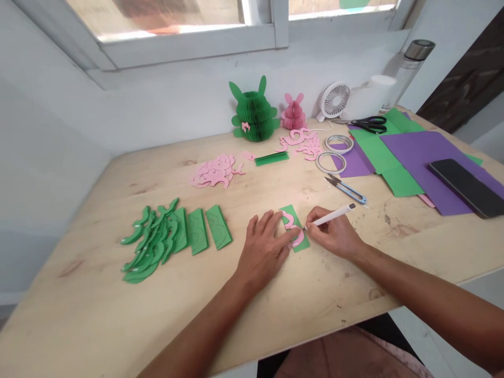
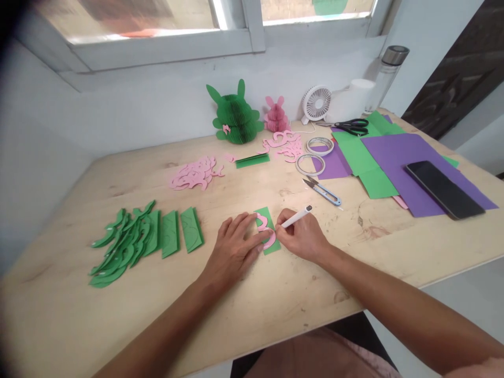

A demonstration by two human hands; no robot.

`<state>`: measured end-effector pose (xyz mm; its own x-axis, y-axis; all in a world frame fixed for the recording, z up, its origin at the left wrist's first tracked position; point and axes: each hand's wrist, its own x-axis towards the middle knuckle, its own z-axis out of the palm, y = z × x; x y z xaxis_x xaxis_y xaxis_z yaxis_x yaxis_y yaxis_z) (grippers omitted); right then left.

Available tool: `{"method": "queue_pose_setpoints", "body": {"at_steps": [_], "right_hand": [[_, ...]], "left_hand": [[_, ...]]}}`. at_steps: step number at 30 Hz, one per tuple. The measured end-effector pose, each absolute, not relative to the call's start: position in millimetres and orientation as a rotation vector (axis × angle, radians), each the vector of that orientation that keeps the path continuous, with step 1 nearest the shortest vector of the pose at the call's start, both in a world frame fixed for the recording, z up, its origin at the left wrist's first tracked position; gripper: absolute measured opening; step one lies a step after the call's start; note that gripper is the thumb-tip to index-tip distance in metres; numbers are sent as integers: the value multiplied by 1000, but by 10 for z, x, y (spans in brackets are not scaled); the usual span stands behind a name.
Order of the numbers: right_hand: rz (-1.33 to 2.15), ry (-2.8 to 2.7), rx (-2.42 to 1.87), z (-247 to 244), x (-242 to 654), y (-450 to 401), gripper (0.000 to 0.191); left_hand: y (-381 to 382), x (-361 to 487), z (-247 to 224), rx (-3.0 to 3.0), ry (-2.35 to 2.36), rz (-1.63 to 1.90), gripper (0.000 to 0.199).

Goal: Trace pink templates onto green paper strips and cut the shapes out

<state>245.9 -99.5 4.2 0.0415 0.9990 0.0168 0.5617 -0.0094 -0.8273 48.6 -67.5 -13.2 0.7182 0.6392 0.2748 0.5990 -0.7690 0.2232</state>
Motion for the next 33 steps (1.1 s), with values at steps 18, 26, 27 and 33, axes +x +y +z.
{"method": "queue_pose_setpoints", "body": {"at_steps": [18,26,27,33], "right_hand": [[838,-1594,-1637,38,2473,-997,3],[859,-1554,-1599,38,2468,-1000,3],[855,-1536,-1583,42,2465,-1001,3],[864,-1524,-1500,58,2454,-1001,7]], "left_hand": [[-679,494,-117,2781,1017,498,34],[-682,496,-114,2779,1030,510,36],[-681,495,-116,2781,1028,514,36],[-681,495,-116,2781,1021,515,36]]}}
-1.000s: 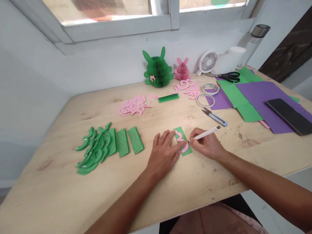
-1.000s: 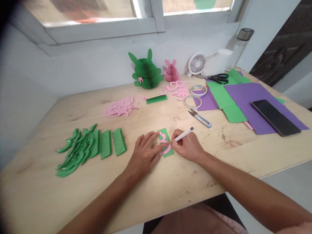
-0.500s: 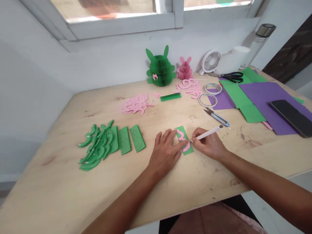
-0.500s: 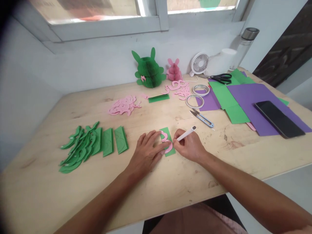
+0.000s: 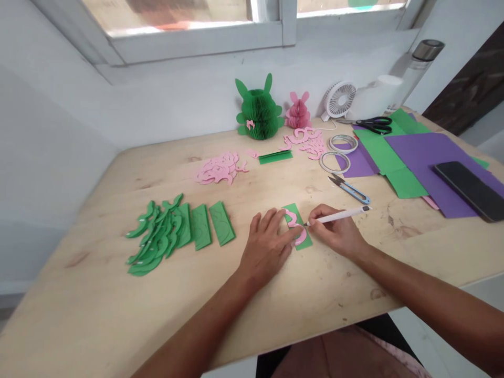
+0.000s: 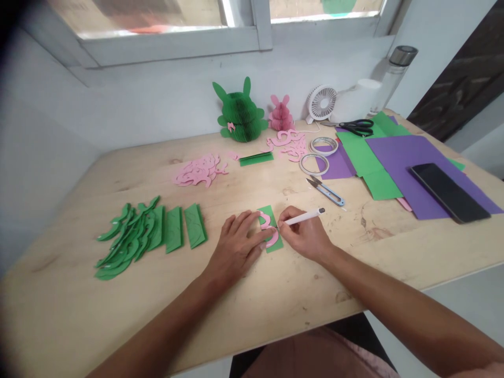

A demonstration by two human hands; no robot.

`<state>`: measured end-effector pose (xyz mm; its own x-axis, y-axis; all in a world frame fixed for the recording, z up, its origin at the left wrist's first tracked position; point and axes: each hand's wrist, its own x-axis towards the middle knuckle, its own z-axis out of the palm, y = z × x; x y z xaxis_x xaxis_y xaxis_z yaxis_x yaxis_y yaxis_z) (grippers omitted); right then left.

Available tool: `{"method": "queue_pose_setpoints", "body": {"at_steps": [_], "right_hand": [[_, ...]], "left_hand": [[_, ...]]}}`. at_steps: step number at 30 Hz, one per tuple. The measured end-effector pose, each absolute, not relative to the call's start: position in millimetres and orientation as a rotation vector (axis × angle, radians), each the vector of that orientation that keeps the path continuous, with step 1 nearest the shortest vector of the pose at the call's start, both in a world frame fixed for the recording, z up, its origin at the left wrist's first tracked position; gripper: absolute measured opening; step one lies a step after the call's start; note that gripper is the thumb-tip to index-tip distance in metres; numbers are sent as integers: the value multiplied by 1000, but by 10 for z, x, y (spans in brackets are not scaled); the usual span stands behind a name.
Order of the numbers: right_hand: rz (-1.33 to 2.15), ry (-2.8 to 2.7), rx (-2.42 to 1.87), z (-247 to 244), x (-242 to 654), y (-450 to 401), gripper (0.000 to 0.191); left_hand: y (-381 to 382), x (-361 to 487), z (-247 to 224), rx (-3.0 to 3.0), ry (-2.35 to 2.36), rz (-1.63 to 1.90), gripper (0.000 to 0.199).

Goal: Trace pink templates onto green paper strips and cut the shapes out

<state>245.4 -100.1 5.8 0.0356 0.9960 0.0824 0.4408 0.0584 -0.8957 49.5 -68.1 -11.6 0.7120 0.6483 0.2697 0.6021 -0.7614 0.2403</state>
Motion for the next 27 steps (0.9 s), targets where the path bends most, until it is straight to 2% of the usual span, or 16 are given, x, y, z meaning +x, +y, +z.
{"method": "queue_pose_setpoints", "body": {"at_steps": [27], "right_hand": [[831,-1621,-1515,37,2467,-994,7]], "left_hand": [[-674,486,-121,2787,1006,461,36]]}}
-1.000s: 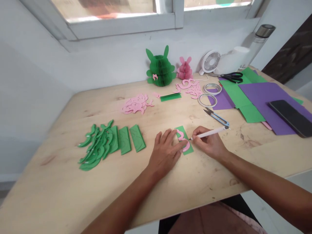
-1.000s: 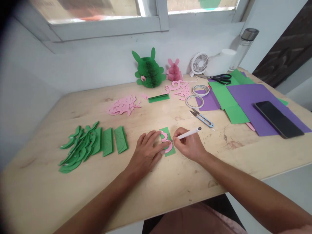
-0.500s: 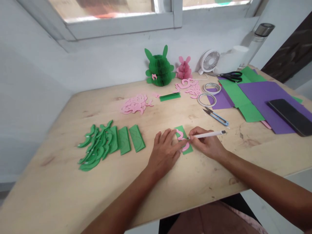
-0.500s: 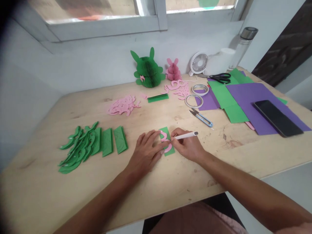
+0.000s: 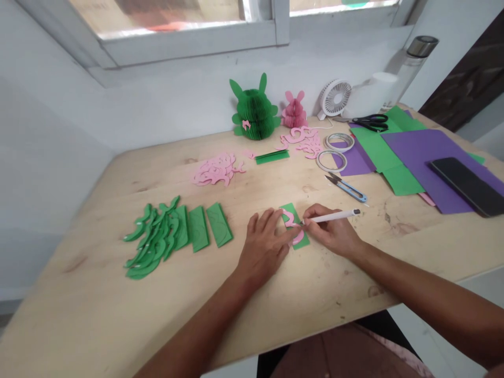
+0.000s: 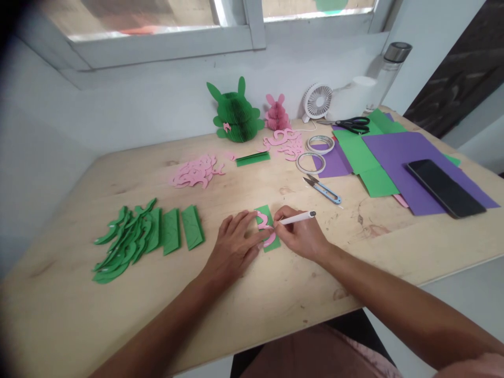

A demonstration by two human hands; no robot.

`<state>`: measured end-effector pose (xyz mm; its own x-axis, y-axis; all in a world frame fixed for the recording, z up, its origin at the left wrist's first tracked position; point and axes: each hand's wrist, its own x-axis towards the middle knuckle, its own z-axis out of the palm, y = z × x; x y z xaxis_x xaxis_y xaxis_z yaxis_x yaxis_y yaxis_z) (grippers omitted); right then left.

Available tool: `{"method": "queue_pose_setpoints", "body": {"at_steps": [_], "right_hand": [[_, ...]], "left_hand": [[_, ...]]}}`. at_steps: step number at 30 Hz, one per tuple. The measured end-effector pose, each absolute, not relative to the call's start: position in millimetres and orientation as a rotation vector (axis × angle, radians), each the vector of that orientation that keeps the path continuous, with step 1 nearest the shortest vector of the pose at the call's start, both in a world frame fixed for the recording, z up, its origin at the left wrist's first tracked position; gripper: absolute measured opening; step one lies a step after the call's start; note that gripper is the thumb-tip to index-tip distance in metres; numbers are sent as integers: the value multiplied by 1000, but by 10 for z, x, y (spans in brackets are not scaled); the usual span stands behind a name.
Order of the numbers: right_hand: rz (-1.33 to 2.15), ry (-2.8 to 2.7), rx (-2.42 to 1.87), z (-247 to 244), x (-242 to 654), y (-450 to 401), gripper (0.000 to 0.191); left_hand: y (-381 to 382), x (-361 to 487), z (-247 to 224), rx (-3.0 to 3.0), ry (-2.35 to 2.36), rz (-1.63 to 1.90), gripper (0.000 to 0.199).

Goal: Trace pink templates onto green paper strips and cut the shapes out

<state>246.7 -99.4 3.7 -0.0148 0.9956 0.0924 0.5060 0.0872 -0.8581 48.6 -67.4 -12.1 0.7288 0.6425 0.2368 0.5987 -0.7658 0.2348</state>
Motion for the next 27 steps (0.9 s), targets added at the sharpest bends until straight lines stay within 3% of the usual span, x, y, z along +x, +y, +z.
{"method": "queue_pose_setpoints", "body": {"at_steps": [27], "right_hand": [[836,-1572,-1584,19,2478,-978,7]], "left_hand": [[-672,489,-136,2797,1000,486,37]]}}
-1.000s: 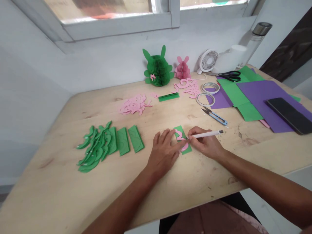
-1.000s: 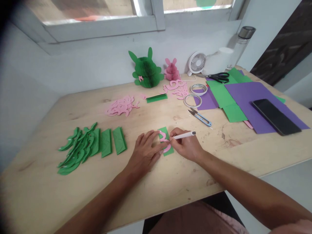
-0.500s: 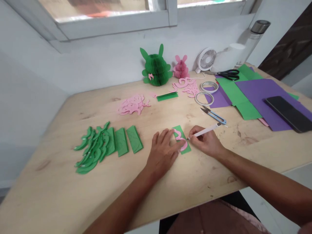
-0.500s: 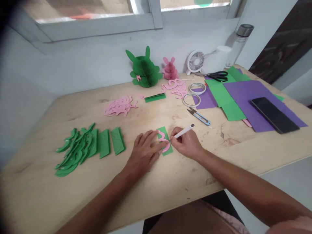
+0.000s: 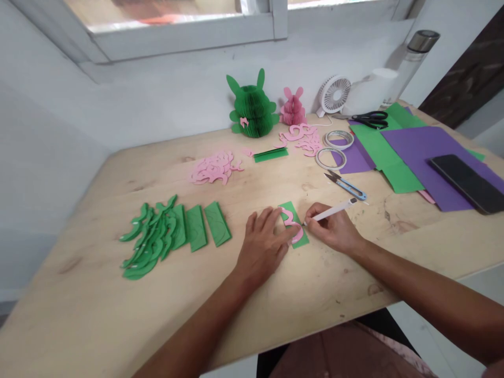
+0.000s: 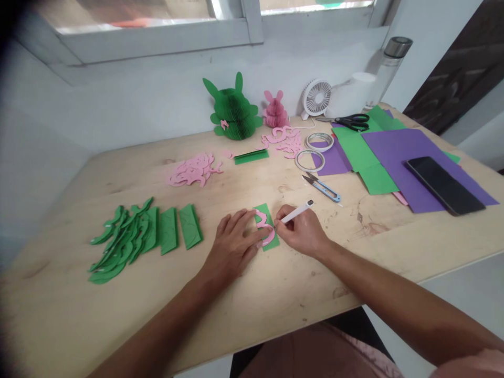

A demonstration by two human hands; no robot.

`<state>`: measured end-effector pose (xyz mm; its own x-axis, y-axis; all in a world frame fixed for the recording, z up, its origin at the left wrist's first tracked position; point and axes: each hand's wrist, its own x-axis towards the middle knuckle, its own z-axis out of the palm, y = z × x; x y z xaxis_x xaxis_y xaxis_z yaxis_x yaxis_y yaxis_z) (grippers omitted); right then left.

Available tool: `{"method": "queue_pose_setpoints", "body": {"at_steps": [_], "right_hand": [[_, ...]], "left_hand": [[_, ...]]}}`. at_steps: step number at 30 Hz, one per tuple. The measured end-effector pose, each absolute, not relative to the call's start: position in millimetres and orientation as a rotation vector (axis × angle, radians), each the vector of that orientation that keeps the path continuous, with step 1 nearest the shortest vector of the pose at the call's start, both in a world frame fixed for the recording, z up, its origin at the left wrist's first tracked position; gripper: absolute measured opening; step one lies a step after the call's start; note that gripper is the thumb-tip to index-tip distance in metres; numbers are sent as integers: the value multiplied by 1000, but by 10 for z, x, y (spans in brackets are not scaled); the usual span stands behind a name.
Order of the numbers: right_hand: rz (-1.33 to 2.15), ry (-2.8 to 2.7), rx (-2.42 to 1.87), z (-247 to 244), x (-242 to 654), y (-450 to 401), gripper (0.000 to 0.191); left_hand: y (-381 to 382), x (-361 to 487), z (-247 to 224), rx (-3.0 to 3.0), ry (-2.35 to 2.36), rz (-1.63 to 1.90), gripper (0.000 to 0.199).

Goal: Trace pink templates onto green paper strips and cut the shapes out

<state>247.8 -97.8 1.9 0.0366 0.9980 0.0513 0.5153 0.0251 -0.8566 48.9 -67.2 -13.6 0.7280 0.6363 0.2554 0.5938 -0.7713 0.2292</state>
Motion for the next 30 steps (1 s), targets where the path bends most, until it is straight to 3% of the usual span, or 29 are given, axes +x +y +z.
{"method": "queue_pose_setpoints", "body": {"at_steps": [30], "right_hand": [[848,-1601,-1608,13,2493,-978,8]], "left_hand": [[-674,492,-107,2779,990,498,36]]}}
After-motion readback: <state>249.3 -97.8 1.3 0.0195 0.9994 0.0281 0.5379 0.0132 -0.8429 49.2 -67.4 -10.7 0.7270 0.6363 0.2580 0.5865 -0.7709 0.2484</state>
